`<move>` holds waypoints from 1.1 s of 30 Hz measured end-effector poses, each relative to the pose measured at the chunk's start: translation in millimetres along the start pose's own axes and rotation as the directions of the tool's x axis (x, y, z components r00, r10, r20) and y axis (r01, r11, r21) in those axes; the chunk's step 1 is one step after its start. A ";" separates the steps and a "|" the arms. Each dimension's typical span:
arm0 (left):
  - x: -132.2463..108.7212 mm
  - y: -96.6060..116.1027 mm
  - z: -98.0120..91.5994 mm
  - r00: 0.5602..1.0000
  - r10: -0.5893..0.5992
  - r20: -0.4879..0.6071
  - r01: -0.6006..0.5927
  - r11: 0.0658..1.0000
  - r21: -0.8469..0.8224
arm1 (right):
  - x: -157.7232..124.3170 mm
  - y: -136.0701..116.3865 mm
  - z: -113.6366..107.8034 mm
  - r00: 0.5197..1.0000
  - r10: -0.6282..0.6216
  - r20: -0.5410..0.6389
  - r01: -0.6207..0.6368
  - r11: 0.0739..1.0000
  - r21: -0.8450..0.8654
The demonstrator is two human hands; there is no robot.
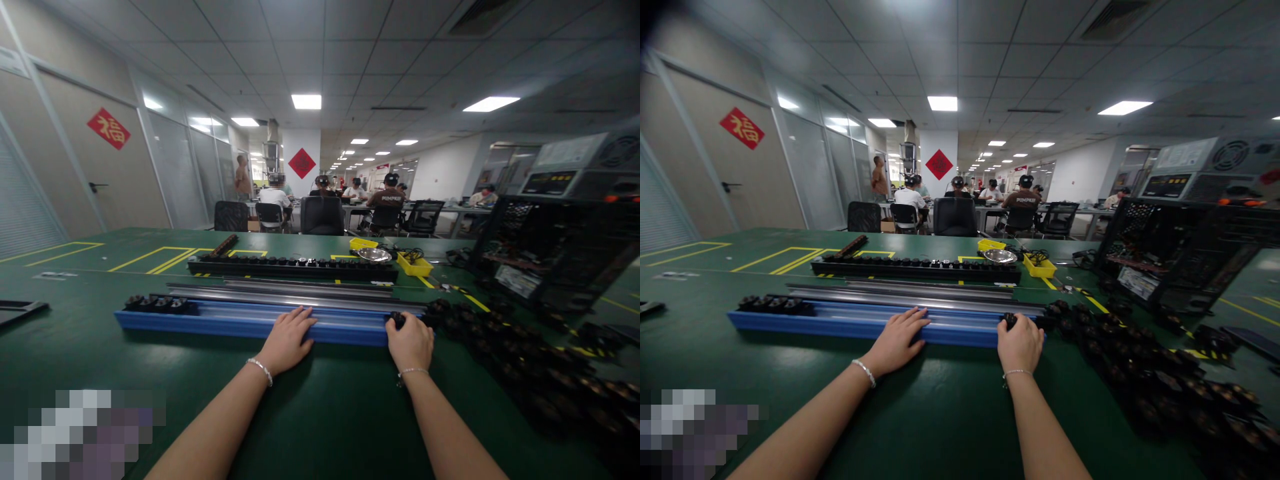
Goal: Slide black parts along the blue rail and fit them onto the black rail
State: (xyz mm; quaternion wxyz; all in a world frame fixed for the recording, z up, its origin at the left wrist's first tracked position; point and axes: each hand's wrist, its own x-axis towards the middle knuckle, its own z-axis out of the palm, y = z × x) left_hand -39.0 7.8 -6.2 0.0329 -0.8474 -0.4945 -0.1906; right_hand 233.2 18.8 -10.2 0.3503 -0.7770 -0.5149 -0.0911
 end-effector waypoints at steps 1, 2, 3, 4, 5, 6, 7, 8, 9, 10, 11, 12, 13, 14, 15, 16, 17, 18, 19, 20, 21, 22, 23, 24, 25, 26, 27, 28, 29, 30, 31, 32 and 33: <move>0.1 0.0 -0.1 1.000 0.001 0.002 -0.001 1.000 0.001 | 0.2 0.1 -0.1 1.000 0.002 0.001 -0.002 1.000 -0.004; 0.1 0.0 -0.1 1.000 0.001 0.004 -0.001 1.000 0.003 | 0.4 0.2 -0.3 1.000 0.004 0.003 -0.004 1.000 -0.007; 0.2 0.0 -0.1 1.000 0.000 0.004 0.000 1.000 0.003 | 0.6 0.2 -0.5 1.000 0.007 0.003 -0.007 1.000 -0.009; 0.3 -0.1 0.0 1.000 0.000 0.004 0.000 1.000 0.004 | 0.7 0.2 -0.8 1.000 0.007 0.002 -0.007 1.000 -0.010; 0.4 -0.2 0.2 1.000 -0.001 0.003 0.001 1.000 0.004 | 0.7 0.0 -1.2 1.000 0.007 0.002 -0.007 1.000 -0.009; 0.5 -0.3 0.4 1.000 -0.001 0.001 0.001 1.000 0.004 | 0.7 -0.2 -1.7 1.000 0.007 0.002 -0.007 1.000 -0.007; 0.5 -0.4 0.6 1.000 0.000 -0.001 0.000 1.000 0.004 | 0.6 -0.5 -2.2 1.000 0.007 0.004 -0.007 1.000 -0.005; 0.6 -0.5 0.8 1.000 0.000 -0.002 0.000 1.000 0.004 | 0.5 -0.8 -2.8 1.000 0.009 0.008 -0.009 1.000 -0.005; 0.6 -0.6 0.9 1.000 0.000 -0.003 0.000 1.000 0.005 | 0.4 -1.2 -3.5 1.000 0.011 0.013 -0.011 1.000 -0.005; 0.7 -0.6 0.9 1.000 -0.001 -0.004 0.001 1.000 0.005 | 0.3 -1.4 -4.1 1.000 0.013 0.018 -0.013 1.000 -0.007; 0.7 -0.5 0.9 1.000 -0.001 -0.005 0.001 1.000 0.004 | 0.2 -1.6 -4.6 1.000 0.016 0.022 -0.016 1.000 -0.009; 0.7 -0.5 0.8 1.000 0.000 -0.004 0.000 1.000 0.004 | 0.2 -1.7 -5.0 1.000 0.020 0.023 -0.019 1.000 -0.012; 0.7 -0.4 0.6 1.000 0.000 -0.004 0.000 1.000 0.004 | 0.2 -1.7 -5.3 0.999 0.022 0.024 -0.022 1.000 -0.014; 0.7 -0.4 0.4 1.000 0.002 -0.003 -0.002 1.000 0.005 | 0.2 -1.5 -5.4 0.999 0.023 0.024 -0.023 1.000 -0.016; 0.7 -0.3 0.3 1.000 0.003 -0.003 -0.003 1.000 0.005 | 0.3 -1.2 -5.4 0.999 0.022 0.024 -0.022 1.000 -0.018; 0.8 -0.3 0.1 1.000 0.003 -0.002 -0.003 1.000 0.006 | 0.4 -0.8 -5.4 1.000 0.022 0.022 -0.022 1.000 -0.018; 0.8 -0.4 -0.1 1.000 0.002 -0.002 -0.002 1.000 0.007 | 0.5 -0.2 -5.3 1.000 0.020 0.020 -0.020 1.000 -0.017; 0.8 -0.4 -0.2 1.000 0.002 -0.002 -0.002 1.000 0.007 | 0.7 0.4 -5.2 1.000 0.019 0.018 -0.019 1.000 -0.016; 0.7 -0.4 -0.3 1.000 0.002 -0.001 -0.002 1.000 0.007 | 1.0 1.0 -5.2 1.000 0.019 0.016 -0.019 1.000 -0.015; 0.7 -0.4 -0.2 1.000 0.002 -0.001 -0.002 1.000 0.007 | 1.2 1.7 -5.2 1.000 0.022 0.013 -0.022 1.000 -0.016; 0.6 -0.4 -0.2 1.000 0.002 0.000 -0.002 1.000 0.007 | 1.5 2.2 -5.3 1.000 0.026 0.011 -0.026 1.000 -0.017; 0.5 -0.4 0.0 1.000 0.002 0.000 -0.002 1.000 0.008 | 1.7 2.7 -5.3 1.000 0.029 0.010 -0.029 0.999 -0.019; 0.5 -0.4 0.2 1.000 0.002 0.000 -0.002 1.000 0.009 | 1.9 3.0 -5.4 0.999 0.032 0.009 -0.032 0.999 -0.022; 0.4 -0.4 0.4 1.000 0.002 -0.001 -0.002 1.000 0.010 | 2.1 3.2 -5.5 0.999 0.035 0.008 -0.035 0.999 -0.024; 0.4 -0.5 0.6 1.000 0.002 -0.003 -0.002 1.000 0.011 | 2.3 3.3 -5.5 0.999 0.038 0.008 -0.038 0.999 -0.024; 0.4 -0.6 0.8 1.000 0.003 -0.004 -0.003 1.000 0.011 | 2.4 3.4 -5.5 0.999 0.039 0.008 -0.039 0.999 -0.023; 0.5 -0.7 1.0 1.000 0.003 -0.005 -0.003 1.000 0.011 | 2.6 3.6 -5.4 0.999 0.039 0.007 -0.039 0.999 -0.022; 0.5 -0.9 1.1 1.000 0.004 -0.005 -0.004 1.000 0.011 | 2.9 4.0 -5.2 0.999 0.039 0.004 -0.039 0.999 -0.020; 0.6 -1.1 1.2 1.000 0.004 -0.004 -0.004 1.000 0.010 | 3.2 4.6 -4.9 0.999 0.039 0.001 -0.039 0.999 -0.017; 0.7 -1.3 1.3 1.000 0.003 -0.003 -0.003 1.000 0.010 | 3.6 5.4 -4.4 0.999 0.040 -0.004 -0.040 0.999 -0.013; 0.7 -1.6 1.4 1.000 0.003 -0.002 -0.003 1.000 0.010 | 4.0 6.4 -4.0 0.999 0.041 -0.009 -0.041 0.999 -0.009; 0.7 -1.8 1.5 1.000 0.003 -0.002 -0.003 1.000 0.010 | 4.5 7.4 -3.4 0.999 0.044 -0.014 -0.044 0.999 -0.005; 0.6 -2.1 1.7 1.000 0.004 -0.003 -0.004 1.000 0.009 | 4.9 8.4 -2.9 0.999 0.046 -0.018 -0.046 0.999 0.000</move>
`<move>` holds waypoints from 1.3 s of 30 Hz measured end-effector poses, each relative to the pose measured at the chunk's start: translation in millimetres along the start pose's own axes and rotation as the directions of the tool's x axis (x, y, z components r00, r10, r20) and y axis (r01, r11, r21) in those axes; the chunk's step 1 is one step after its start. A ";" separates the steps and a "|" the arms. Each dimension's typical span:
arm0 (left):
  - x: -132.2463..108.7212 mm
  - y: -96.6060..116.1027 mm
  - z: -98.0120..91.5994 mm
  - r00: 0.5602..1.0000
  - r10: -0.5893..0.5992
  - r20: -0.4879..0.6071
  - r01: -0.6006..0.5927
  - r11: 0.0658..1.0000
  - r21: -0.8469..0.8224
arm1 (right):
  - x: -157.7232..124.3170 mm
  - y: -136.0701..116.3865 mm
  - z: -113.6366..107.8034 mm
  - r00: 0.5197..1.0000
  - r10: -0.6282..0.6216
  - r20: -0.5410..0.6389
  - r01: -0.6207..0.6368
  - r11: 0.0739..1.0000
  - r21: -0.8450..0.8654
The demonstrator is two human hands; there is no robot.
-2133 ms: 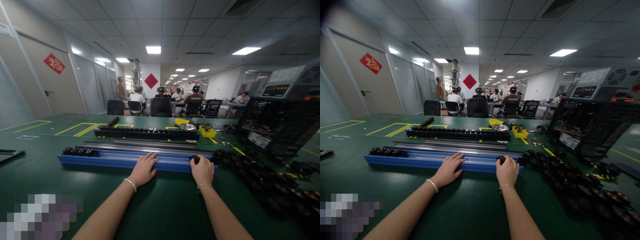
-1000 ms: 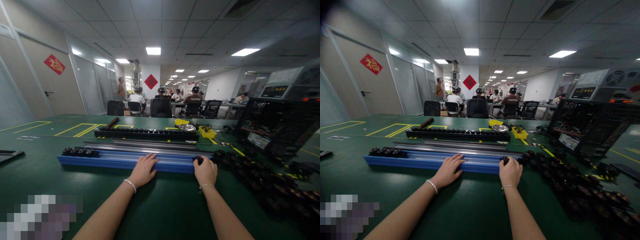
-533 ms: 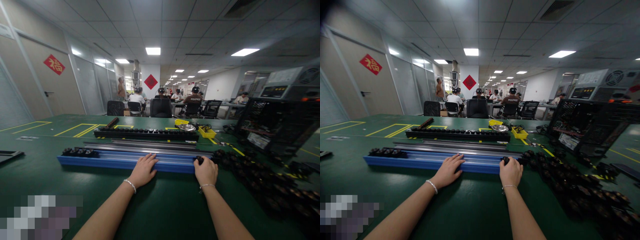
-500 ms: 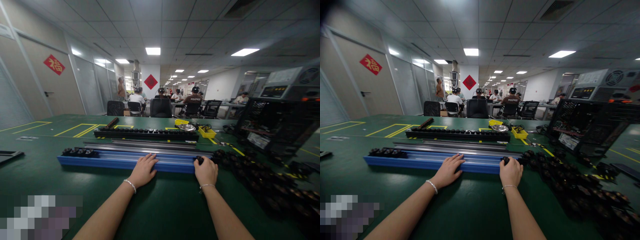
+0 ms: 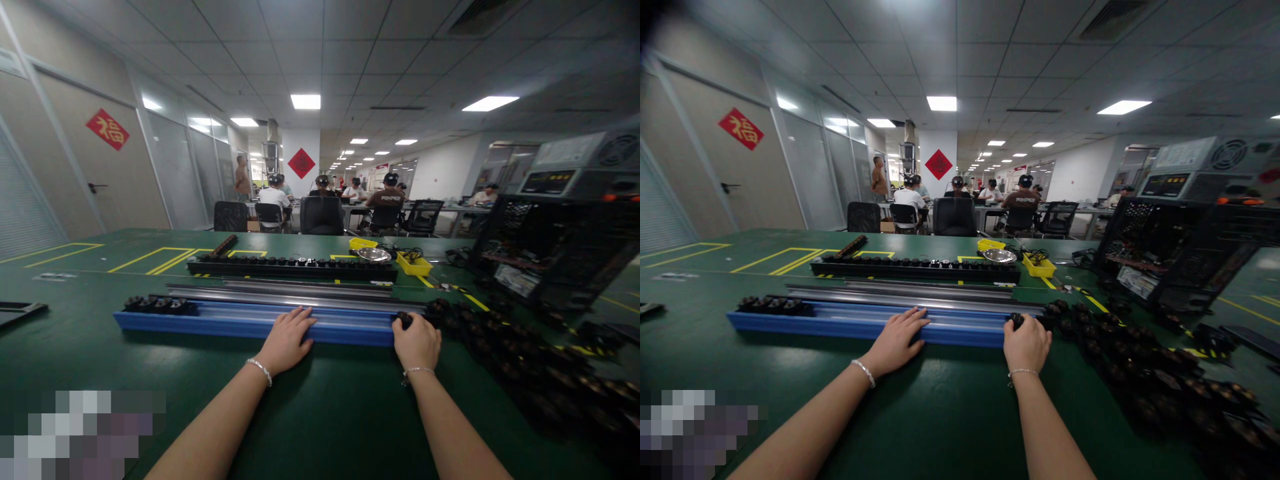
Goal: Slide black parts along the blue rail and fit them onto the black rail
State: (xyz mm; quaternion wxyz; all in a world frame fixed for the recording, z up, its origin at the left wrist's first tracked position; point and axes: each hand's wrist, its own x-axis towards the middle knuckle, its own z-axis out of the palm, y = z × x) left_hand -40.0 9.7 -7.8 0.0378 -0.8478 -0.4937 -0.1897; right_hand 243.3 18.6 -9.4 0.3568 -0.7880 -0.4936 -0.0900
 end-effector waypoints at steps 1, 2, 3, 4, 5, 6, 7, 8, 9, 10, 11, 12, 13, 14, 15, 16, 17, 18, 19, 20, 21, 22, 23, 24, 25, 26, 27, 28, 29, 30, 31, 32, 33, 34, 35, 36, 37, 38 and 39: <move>-0.1 -0.2 0.2 1.000 0.001 -0.001 -0.001 1.000 -0.001 | 0.4 0.8 0.5 1.000 0.003 -0.002 -0.003 1.000 0.004; -0.2 -0.4 0.3 1.000 0.002 -0.002 -0.002 1.000 -0.002 | 0.7 1.5 0.8 1.000 0.006 -0.004 -0.005 1.000 0.008; -0.4 -0.5 0.5 1.000 0.004 -0.003 -0.004 1.000 -0.002 | 0.9 1.8 1.1 1.000 0.007 -0.004 -0.007 1.000 0.011; -0.5 -0.6 0.6 1.000 0.004 -0.003 -0.004 1.000 -0.002 | 1.0 2.0 1.1 1.000 0.008 -0.004 -0.008 1.000 0.013; -0.5 -0.6 0.7 1.000 0.003 -0.003 -0.003 1.000 -0.001 | 1.1 2.1 1.0 1.000 0.010 -0.005 -0.010 1.000 0.014; -0.5 -0.6 0.8 1.000 0.002 -0.003 -0.002 1.000 0.000 | 1.2 2.1 0.8 1.000 0.011 -0.005 -0.011 1.000 0.014; -0.5 -0.7 0.9 1.000 0.001 -0.003 -0.001 1.000 0.001 | 1.4 2.1 0.4 1.000 0.012 -0.002 -0.012 1.000 0.014; -0.4 -0.7 1.0 1.000 0.001 -0.003 -0.001 1.000 0.001 | 1.7 2.4 -0.1 1.000 0.014 0.000 -0.014 1.000 0.013; -0.3 -0.7 1.1 1.000 0.000 -0.003 0.000 1.000 0.001 | 2.1 2.8 -0.7 1.000 0.017 0.004 -0.017 1.000 0.012; -0.3 -0.8 1.2 1.000 0.000 -0.003 0.000 1.000 0.000 | 2.7 3.4 -1.2 1.000 0.021 0.006 -0.021 1.000 0.012; -0.2 -0.7 1.2 1.000 0.001 -0.003 -0.001 1.000 -0.001 | 3.2 4.1 -1.8 1.000 0.025 0.009 -0.025 1.000 0.013; -0.2 -0.7 1.1 1.000 0.001 -0.003 -0.001 1.000 -0.003 | 3.8 4.9 -2.3 1.000 0.028 0.010 -0.028 0.999 0.014; -0.2 -0.6 0.9 1.000 0.000 -0.002 0.000 1.000 -0.005 | 4.4 5.6 -2.8 0.999 0.030 0.011 -0.030 0.999 0.018; -0.2 -0.4 0.7 1.000 -0.002 -0.001 0.002 1.000 -0.007 | 4.9 6.2 -3.2 0.999 0.031 0.013 -0.032 0.999 0.022; -0.3 -0.2 0.4 1.000 -0.003 0.001 0.003 1.000 -0.010 | 5.2 6.6 -3.6 0.999 0.033 0.018 -0.034 0.999 0.026; -0.5 0.0 0.0 1.000 -0.004 0.002 0.004 1.000 -0.012 | 5.5 6.8 -3.9 0.999 0.038 0.025 -0.038 0.999 0.028; -0.6 0.2 -0.3 1.000 -0.004 0.002 0.004 1.000 -0.013 | 5.6 6.9 -4.2 0.999 0.043 0.032 -0.044 0.999 0.027; -0.8 0.3 -0.5 1.000 -0.003 0.001 0.003 1.000 -0.014 | 5.7 6.9 -4.6 0.998 0.050 0.039 -0.051 0.998 0.026; -0.9 0.4 -0.7 1.000 -0.003 0.001 0.003 1.000 -0.014 | 5.8 6.9 -4.9 0.997 0.056 0.044 -0.057 0.998 0.025; -1.1 0.4 -0.7 1.000 -0.002 0.000 0.002 1.000 -0.014 | 5.8 7.0 -5.1 0.997 0.061 0.048 -0.063 0.998 0.026; -1.2 0.3 -0.7 1.000 -0.001 0.001 0.001 1.000 -0.014 | 5.9 7.3 -5.3 0.997 0.066 0.050 -0.067 0.997 0.029; -1.2 0.3 -0.6 1.000 -0.002 0.001 0.002 1.000 -0.014 | 6.1 7.7 -5.5 0.996 0.070 0.051 -0.072 0.997 0.034; -1.3 0.2 -0.5 1.000 -0.001 0.001 0.001 1.000 -0.014 | 6.2 8.2 -5.5 0.996 0.076 0.050 -0.078 0.996 0.040; -1.4 0.2 -0.4 1.000 -0.001 0.001 0.001 1.000 -0.015 | 6.4 8.8 -5.5 0.995 0.082 0.049 -0.084 0.995 0.048; -1.4 0.2 -0.3 1.000 -0.001 0.000 0.001 1.000 -0.016 | 6.5 9.3 -5.4 0.995 0.085 0.049 -0.088 0.995 0.055; -1.4 0.2 -0.3 1.000 0.000 -0.001 0.000 1.000 -0.016 | 6.6 9.8 -5.4 0.995 0.087 0.047 -0.090 0.994 0.061; -1.4 0.3 -0.4 1.000 0.000 -0.002 0.000 1.000 -0.016 | 6.7 10.2 -5.3 0.995 0.089 0.045 -0.091 0.994 0.066; -1.4 0.5 -0.4 1.000 -0.001 -0.002 0.001 1.000 -0.016 | 6.8 10.5 -5.3 0.995 0.089 0.043 -0.092 0.993 0.069; -1.4 0.6 -0.5 1.000 -0.002 0.000 0.002 1.000 -0.016 | 6.9 10.8 -5.4 0.995 0.090 0.042 -0.093 0.993 0.071; -1.3 0.8 -0.6 1.000 -0.004 0.003 0.004 1.000 -0.015 | 7.0 10.9 -5.6 0.995 0.094 0.043 -0.097 0.993 0.072; -1.2 0.9 -0.7 1.000 -0.006 0.006 0.006 1.000 -0.013 | 7.2 11.1 -6.0 0.994 0.100 0.046 -0.104 0.992 0.074; -1.1 1.1 -0.8 1.000 -0.008 0.008 0.008 1.000 -0.012 | 7.5 11.2 -6.5 0.993 0.109 0.052 -0.113 0.991 0.075; -1.1 1.2 -1.0 1.000 -0.009 0.008 0.009 1.000 -0.011 | 7.8 11.3 -7.2 0.991 0.119 0.059 -0.124 0.989 0.076; -1.0 1.4 -1.1 1.000 -0.009 0.009 0.009 1.000 -0.010 | 8.2 11.4 -7.9 0.989 0.130 0.067 -0.135 0.988 0.076; -1.0 1.5 -1.3 1.000 -0.009 0.007 0.009 1.000 -0.009 | 8.6 11.5 -8.7 0.988 0.139 0.073 -0.144 0.987 0.075; -1.1 1.6 -1.4 1.000 -0.009 0.007 0.009 1.000 -0.009 | 8.9 11.6 -9.4 0.986 0.146 0.079 -0.152 0.986 0.075; -1.1 1.6 -1.6 1.000 -0.009 0.008 0.009 1.000 -0.009 | 9.2 11.6 -10.1 0.985 0.151 0.083 -0.158 0.985 0.074; -1.1 1.6 -1.7 1.000 -0.009 0.010 0.010 1.000 -0.009 | 9.4 11.6 -10.7 0.984 0.158 0.085 -0.164 0.984 0.073; -1.1 1.6 -1.8 1.000 -0.009 0.012 0.009 1.000 -0.010 | 9.5 11.6 -11.2 0.983 0.163 0.089 -0.170 0.983 0.071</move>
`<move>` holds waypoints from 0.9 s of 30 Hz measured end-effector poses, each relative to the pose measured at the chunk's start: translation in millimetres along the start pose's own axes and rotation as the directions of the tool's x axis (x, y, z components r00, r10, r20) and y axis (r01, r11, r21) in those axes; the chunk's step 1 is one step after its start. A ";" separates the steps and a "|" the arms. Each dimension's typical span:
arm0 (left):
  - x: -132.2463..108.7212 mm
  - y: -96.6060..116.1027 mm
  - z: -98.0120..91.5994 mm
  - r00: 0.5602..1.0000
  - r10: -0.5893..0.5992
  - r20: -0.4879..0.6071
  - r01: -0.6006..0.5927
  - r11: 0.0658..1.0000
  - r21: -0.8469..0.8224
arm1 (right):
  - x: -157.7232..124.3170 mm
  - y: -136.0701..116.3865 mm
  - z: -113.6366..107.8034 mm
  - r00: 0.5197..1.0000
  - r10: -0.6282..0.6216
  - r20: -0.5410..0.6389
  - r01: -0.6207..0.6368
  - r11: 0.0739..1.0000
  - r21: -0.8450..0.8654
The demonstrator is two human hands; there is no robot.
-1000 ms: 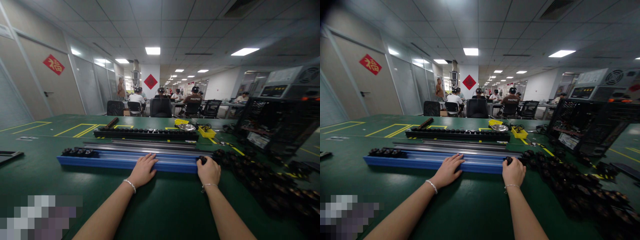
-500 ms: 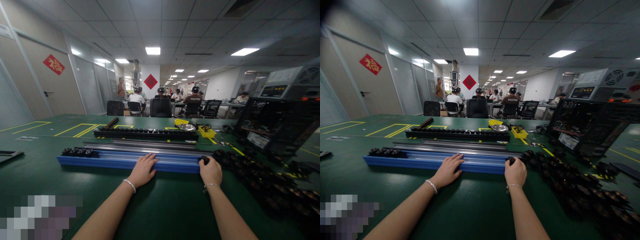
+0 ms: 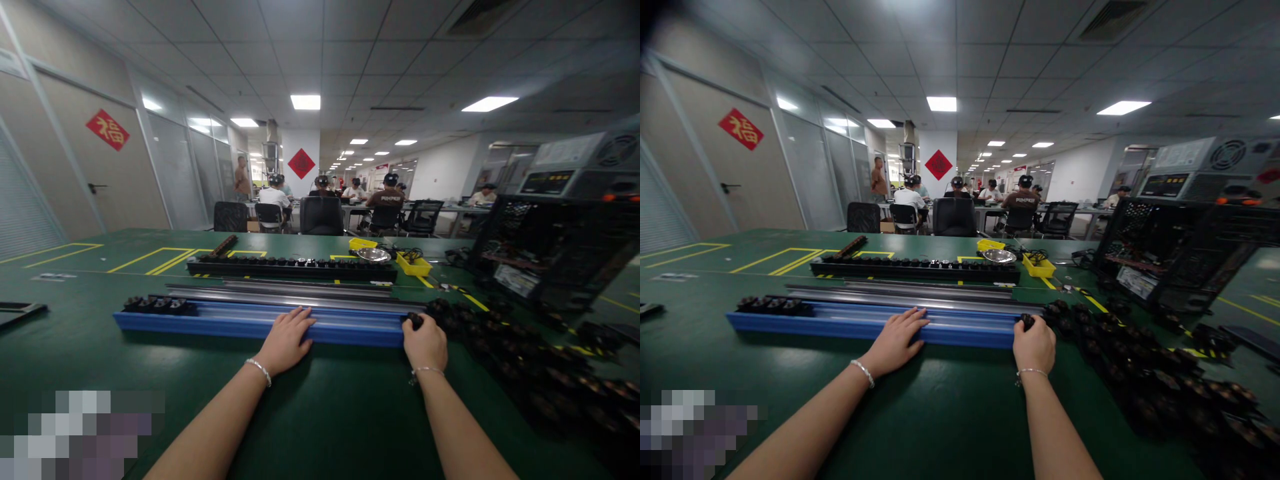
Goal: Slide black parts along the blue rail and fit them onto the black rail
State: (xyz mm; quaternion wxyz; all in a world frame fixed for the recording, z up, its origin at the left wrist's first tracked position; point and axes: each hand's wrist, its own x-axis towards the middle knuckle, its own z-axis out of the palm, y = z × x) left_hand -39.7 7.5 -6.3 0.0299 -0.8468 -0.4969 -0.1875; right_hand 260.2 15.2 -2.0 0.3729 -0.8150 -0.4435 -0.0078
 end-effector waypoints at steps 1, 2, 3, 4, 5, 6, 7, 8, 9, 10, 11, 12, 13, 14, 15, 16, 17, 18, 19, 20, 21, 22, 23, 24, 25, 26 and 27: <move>0.0 -0.2 0.0 1.000 0.001 0.001 -0.001 1.000 0.000 | 0.0 0.1 -0.3 1.000 0.006 0.004 -0.006 1.000 -0.004; 0.0 -0.5 0.2 1.000 0.002 0.000 -0.002 1.000 -0.001 | 0.1 0.3 -0.4 1.000 0.012 0.009 -0.012 1.000 -0.008; 0.0 -0.8 0.5 1.000 0.004 0.000 -0.004 1.000 -0.001 | 0.3 0.7 -0.5 1.000 0.018 0.012 -0.018 1.000 -0.011; 0.0 -1.2 0.9 1.000 0.005 -0.003 -0.005 1.000 -0.002 | 0.6 1.3 -0.4 1.000 0.022 0.014 -0.022 1.000 -0.013; 0.1 -1.5 1.3 1.000 0.006 -0.005 -0.006 1.000 -0.003 | 1.0 2.0 -0.2 1.000 0.025 0.016 -0.024 1.000 -0.013; 0.1 -1.8 1.7 1.000 0.006 -0.006 -0.006 1.000 -0.005 | 1.6 2.7 -0.1 0.999 0.027 0.017 -0.027 1.000 -0.012; 0.1 -2.0 2.0 1.000 0.004 -0.007 -0.004 1.000 -0.007 | 2.3 3.5 0.0 0.999 0.031 0.017 -0.031 0.999 -0.011; 0.1 -2.1 2.1 1.000 0.003 -0.007 -0.004 1.000 -0.009 | 3.0 4.2 0.1 0.999 0.036 0.018 -0.036 0.999 -0.011; 0.1 -2.1 2.1 1.000 0.003 -0.007 -0.003 1.000 -0.012 | 3.7 4.8 0.0 0.999 0.041 0.021 -0.041 0.999 -0.011; 0.2 -2.0 2.0 1.000 0.003 -0.007 -0.003 1.000 -0.015 | 4.4 5.3 -0.1 0.999 0.047 0.023 -0.047 0.999 -0.012; 0.2 -1.9 1.7 1.000 0.003 -0.006 -0.003 1.000 -0.016 | 5.1 5.6 -0.3 0.998 0.051 0.024 -0.051 0.999 -0.011; 0.2 -1.7 1.4 1.000 0.004 -0.005 -0.004 1.000 -0.017 | 5.7 6.0 -0.5 0.998 0.054 0.026 -0.054 0.998 -0.011; 0.2 -1.5 1.1 1.000 0.004 -0.004 -0.004 1.000 -0.016 | 6.3 6.4 -0.6 0.998 0.056 0.028 -0.056 0.998 -0.009; 0.2 -1.3 0.9 1.000 0.003 -0.003 -0.003 1.000 -0.014 | 7.0 6.9 -0.7 0.998 0.058 0.029 -0.058 0.998 -0.007; 0.1 -1.2 0.7 1.000 0.002 -0.002 -0.002 1.000 -0.012 | 7.8 7.7 -0.6 0.998 0.064 0.028 -0.064 0.998 -0.003; 0.0 -1.1 0.7 1.000 0.002 -0.003 -0.002 1.000 -0.010 | 8.8 8.7 -0.6 0.997 0.070 0.028 -0.070 0.998 0.003; -0.1 -1.1 0.8 1.000 0.003 -0.004 -0.003 1.000 -0.008 | 10.0 10.1 -0.4 0.997 0.077 0.025 -0.078 0.997 0.010; -0.2 -1.2 1.0 1.000 0.004 -0.005 -0.004 1.000 -0.006 | 11.3 11.8 -0.3 0.996 0.084 0.019 -0.084 0.996 0.019; -0.3 -1.3 1.3 1.000 0.004 -0.007 -0.004 1.000 -0.005 | 12.7 13.7 -0.3 0.996 0.087 0.011 -0.087 0.996 0.027; -0.4 -1.4 1.7 1.000 0.004 -0.007 -0.004 1.000 -0.005 | 14.2 15.8 -0.2 0.996 0.088 0.003 -0.088 0.996 0.035; -0.3 -1.5 2.0 1.000 0.004 -0.007 -0.004 1.000 -0.005 | 15.7 17.8 -0.3 0.996 0.088 -0.005 -0.087 0.995 0.041; -0.3 -1.7 2.3 1.000 0.004 -0.007 -0.004 1.000 -0.005 | 17.2 19.8 -0.5 0.996 0.088 -0.009 -0.087 0.995 0.045; -0.2 -1.8 2.4 1.000 0.004 -0.008 -0.004 1.000 -0.005 | 18.5 21.4 -0.8 0.996 0.091 -0.009 -0.090 0.995 0.047; -0.1 -1.9 2.4 1.000 0.004 -0.009 -0.004 1.000 -0.005 | 19.6 22.7 -1.2 0.996 0.094 -0.006 -0.094 0.994 0.050; 0.0 -2.0 2.3 1.000 0.003 -0.010 -0.003 1.000 -0.006 | 20.6 23.7 -1.7 0.995 0.099 -0.001 -0.099 0.994 0.051; 0.1 -2.0 2.1 1.000 0.003 -0.009 -0.003 1.000 -0.007 | 21.2 24.2 -2.3 0.995 0.104 0.004 -0.104 0.993 0.050; 0.1 -2.0 1.8 1.000 0.003 -0.009 -0.004 1.000 -0.008 | 21.6 24.3 -3.0 0.994 0.108 0.008 -0.108 0.993 0.048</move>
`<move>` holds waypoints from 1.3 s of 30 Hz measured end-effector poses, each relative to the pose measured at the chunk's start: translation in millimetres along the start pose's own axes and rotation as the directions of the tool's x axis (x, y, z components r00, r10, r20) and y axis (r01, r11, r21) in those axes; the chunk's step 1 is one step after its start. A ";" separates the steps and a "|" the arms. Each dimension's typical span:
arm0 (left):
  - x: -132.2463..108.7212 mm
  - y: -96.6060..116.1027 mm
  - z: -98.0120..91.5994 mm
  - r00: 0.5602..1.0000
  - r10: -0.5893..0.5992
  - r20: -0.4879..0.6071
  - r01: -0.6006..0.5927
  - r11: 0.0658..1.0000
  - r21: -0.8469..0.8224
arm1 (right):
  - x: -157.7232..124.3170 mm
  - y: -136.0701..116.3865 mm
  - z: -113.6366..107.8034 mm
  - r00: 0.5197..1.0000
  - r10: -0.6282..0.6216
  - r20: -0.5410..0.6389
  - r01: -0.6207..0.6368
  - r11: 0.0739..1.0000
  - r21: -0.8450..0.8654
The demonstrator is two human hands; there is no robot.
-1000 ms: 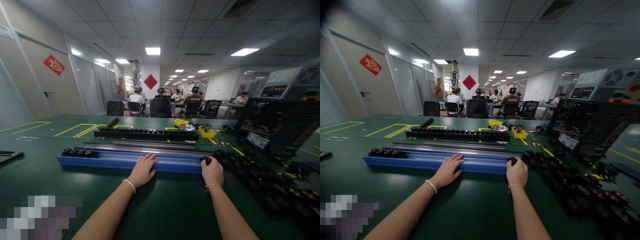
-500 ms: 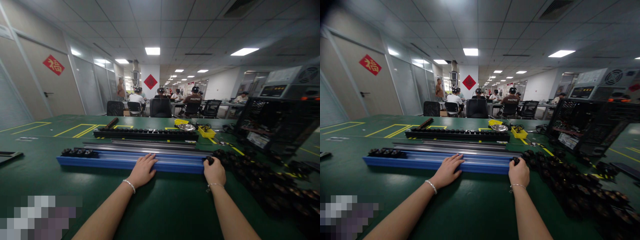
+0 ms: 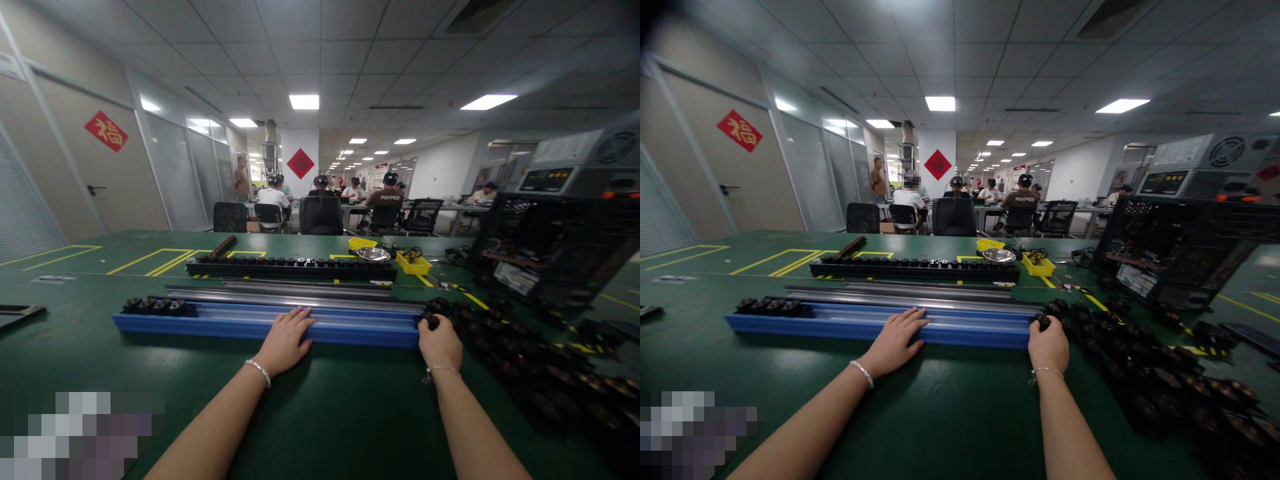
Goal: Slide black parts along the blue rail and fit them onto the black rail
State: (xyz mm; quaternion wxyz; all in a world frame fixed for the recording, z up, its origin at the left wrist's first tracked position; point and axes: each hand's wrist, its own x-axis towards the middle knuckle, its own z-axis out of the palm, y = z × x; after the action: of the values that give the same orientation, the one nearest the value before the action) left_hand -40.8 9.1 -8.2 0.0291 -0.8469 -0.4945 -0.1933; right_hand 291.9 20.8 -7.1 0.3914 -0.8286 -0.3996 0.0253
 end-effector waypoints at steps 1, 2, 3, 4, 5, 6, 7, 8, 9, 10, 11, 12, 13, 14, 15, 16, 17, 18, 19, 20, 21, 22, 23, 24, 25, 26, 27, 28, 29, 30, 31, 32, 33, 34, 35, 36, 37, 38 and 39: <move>0.0 0.0 -0.4 1.000 0.001 0.000 -0.001 1.000 0.000 | 0.1 -0.2 -0.8 1.000 0.004 0.003 -0.004 1.000 -0.003; 0.0 0.1 -0.7 1.000 0.002 0.000 -0.002 1.000 0.000 | 0.1 -0.7 -1.6 1.000 0.009 0.006 -0.009 1.000 -0.006; -0.1 0.1 -1.0 1.000 0.003 0.000 -0.003 1.000 0.001 | -0.2 -1.3 -2.4 1.000 0.016 0.009 -0.015 1.000 -0.009; -0.2 0.1 -1.1 1.000 0.004 0.000 -0.004 1.000 0.002 | -0.6 -1.9 -3.3 1.000 0.022 0.011 -0.022 1.000 -0.012; -0.3 0.0 -1.1 1.000 0.004 -0.001 -0.004 1.000 0.003 | -1.0 -2.5 -4.0 1.000 0.029 0.012 -0.029 1.000 -0.013; -0.5 0.0 -1.0 1.000 0.004 -0.001 -0.004 1.000 0.003 | -1.4 -3.0 -4.7 0.999 0.035 0.012 -0.035 0.999 -0.014; -0.7 -0.1 -0.8 1.000 0.004 0.000 -0.004 1.000 0.002 | -1.7 -3.3 -5.3 0.999 0.038 0.012 -0.038 0.999 -0.014; -0.9 -0.2 -0.6 1.000 0.004 -0.001 -0.004 1.000 0.002 | -2.0 -3.5 -5.7 0.999 0.038 0.011 -0.038 0.999 -0.014; -1.0 -0.2 -0.3 1.000 0.004 -0.002 -0.004 1.000 0.002 | -2.2 -3.4 -6.0 0.999 0.035 0.010 -0.035 0.999 -0.014; -1.1 -0.3 0.0 1.000 0.005 -0.003 -0.005 1.000 0.002 | -2.2 -3.2 -6.3 0.999 0.033 0.005 -0.033 0.999 -0.014; -1.2 -0.3 0.2 1.000 0.007 -0.003 -0.007 1.000 0.004 | -2.0 -2.7 -6.6 0.999 0.033 -0.001 -0.033 0.999 -0.014; -1.2 -0.3 0.3 1.000 0.008 -0.002 -0.008 1.000 0.006 | -1.5 -1.9 -6.9 0.999 0.035 -0.007 -0.035 0.999 -0.016; -1.1 -0.3 0.4 1.000 0.008 -0.001 -0.008 1.000 0.007 | -0.8 -0.8 -7.3 0.999 0.039 -0.014 -0.040 0.999 -0.018; -0.9 -0.3 0.5 1.000 0.008 0.000 -0.008 1.000 0.009 | 0.3 0.6 -7.9 0.999 0.044 -0.018 -0.045 0.999 -0.020; -0.7 -0.3 0.4 1.000 0.008 0.001 -0.008 1.000 0.010 | 1.7 2.5 -8.7 0.999 0.050 -0.023 -0.050 0.999 -0.021; -0.5 -0.3 0.4 1.000 0.007 0.000 -0.007 1.000 0.010 | 3.5 4.7 -9.8 0.998 0.056 -0.029 -0.057 0.998 -0.020; -0.3 -0.3 0.2 1.000 0.005 -0.001 -0.005 1.000 0.010 | 5.6 7.4 -11.3 0.997 0.065 -0.039 -0.065 0.998 -0.014; -0.1 -0.3 0.1 1.000 0.006 -0.001 -0.006 1.000 0.009 | 7.9 10.3 -13.2 0.995 0.077 -0.057 -0.078 0.997 -0.007; 0.0 -0.3 -0.1 1.000 0.007 0.000 -0.007 1.000 0.009 | 10.1 13.4 -15.5 0.992 0.095 -0.079 -0.095 0.995 -0.001; 0.1 -0.3 -0.2 1.000 0.010 0.001 -0.010 1.000 0.009 | 12.2 16.3 -18.2 0.988 0.111 -0.105 -0.112 0.994 0.001; 0.2 -0.2 -0.3 1.000 0.011 0.001 -0.011 1.000 0.010 | 13.9 18.9 -21.2 0.983 0.124 -0.132 -0.127 0.992 -0.008; 0.2 -0.2 -0.4 1.000 0.011 0.002 -0.011 1.000 0.012 | 14.9 20.9 -24.2 0.980 0.131 -0.149 -0.136 0.990 -0.029; 0.2 -0.2 -0.3 1.000 0.009 0.003 -0.009 1.000 0.015 | 15.3 22.1 -27.2 0.979 0.131 -0.155 -0.141 0.988 -0.059; 0.2 -0.3 -0.1 1.000 0.006 0.004 -0.006 1.000 0.018 | 15.1 22.7 -29.9 0.981 0.129 -0.145 -0.144 0.985 -0.096; 0.1 -0.4 0.2 1.000 0.004 0.005 -0.004 1.000 0.021 | 14.3 22.7 -32.2 0.984 0.128 -0.121 -0.145 0.980 -0.136; 0.1 -0.7 0.5 1.000 0.002 0.006 -0.003 1.000 0.024 | 13.2 22.4 -34.0 0.987 0.128 -0.092 -0.143 0.974 -0.175; 0.1 -0.9 0.9 1.000 0.003 0.005 -0.003 1.000 0.026 | 11.8 22.0 -35.2 0.990 0.130 -0.063 -0.140 0.968 -0.209; 0.1 -1.2 1.2 1.000 0.006 0.005 -0.006 1.000 0.027 | 10.5 21.9 -35.9 0.991 0.129 -0.040 -0.135 0.962 -0.238; 0.1 -1.4 1.4 1.000 0.007 0.003 -0.008 1.000 0.028 | 9.3 22.3 -36.0 0.992 0.123 -0.026 -0.126 0.957 -0.261; 0.1 -1.7 1.6 1.000 0.009 0.001 -0.009 1.000 0.028 | 8.3 23.3 -35.7 0.993 0.116 -0.022 -0.117 0.953 -0.278; 0.1 -1.8 1.6 1.000 0.010 -0.001 -0.010 1.000 0.027 | 7.7 24.8 -35.0 0.994 0.106 -0.026 -0.109 0.951 -0.290; 0.1 -1.9 1.5 1.000 0.010 -0.002 -0.010 1.000 0.027 | 7.3 26.7 -34.1 0.995 0.094 -0.037 -0.100 0.949 -0.299; 0.1 -1.9 1.4 1.000 0.010 -0.002 -0.010 1.000 0.026 | 7.1 28.8 -33.0 0.995 0.080 -0.050 -0.092 0.947 -0.306; 0.0 -1.8 1.2 1.000 0.009 -0.001 -0.009 1.000 0.025 | 7.2 31.0 -31.8 0.996 0.065 -0.065 -0.082 0.946 -0.313; -0.1 -1.6 1.1 1.000 0.007 0.000 -0.007 1.000 0.024 | 7.4 32.9 -30.5 0.996 0.050 -0.077 -0.072 0.945 -0.318; -0.2 -1.5 0.9 1.000 0.006 0.003 -0.006 1.000 0.023 | 7.7 34.6 -29.2 0.996 0.036 -0.086 -0.062 0.944 -0.323; -0.3 -1.2 0.7 1.000 0.004 0.006 -0.004 1.000 0.022 | 8.1 35.9 -28.0 0.995 0.025 -0.092 -0.054 0.944 -0.325; -0.4 -1.0 0.5 1.000 0.001 0.009 -0.002 1.000 0.022 | 8.6 36.9 -26.8 0.995 0.019 -0.095 -0.049 0.944 -0.325; -0.5 -0.8 0.3 1.000 0.000 0.012 0.000 1.000 0.021 | 9.1 37.7 -25.8 0.995 0.016 -0.095 -0.046 0.946 -0.322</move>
State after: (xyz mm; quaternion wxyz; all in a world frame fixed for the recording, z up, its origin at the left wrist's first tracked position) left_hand -41.6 9.2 -8.7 0.0348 -0.8477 -0.4966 -0.1831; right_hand 331.4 -3.3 -11.9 0.2674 -0.8881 -0.3667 -0.0724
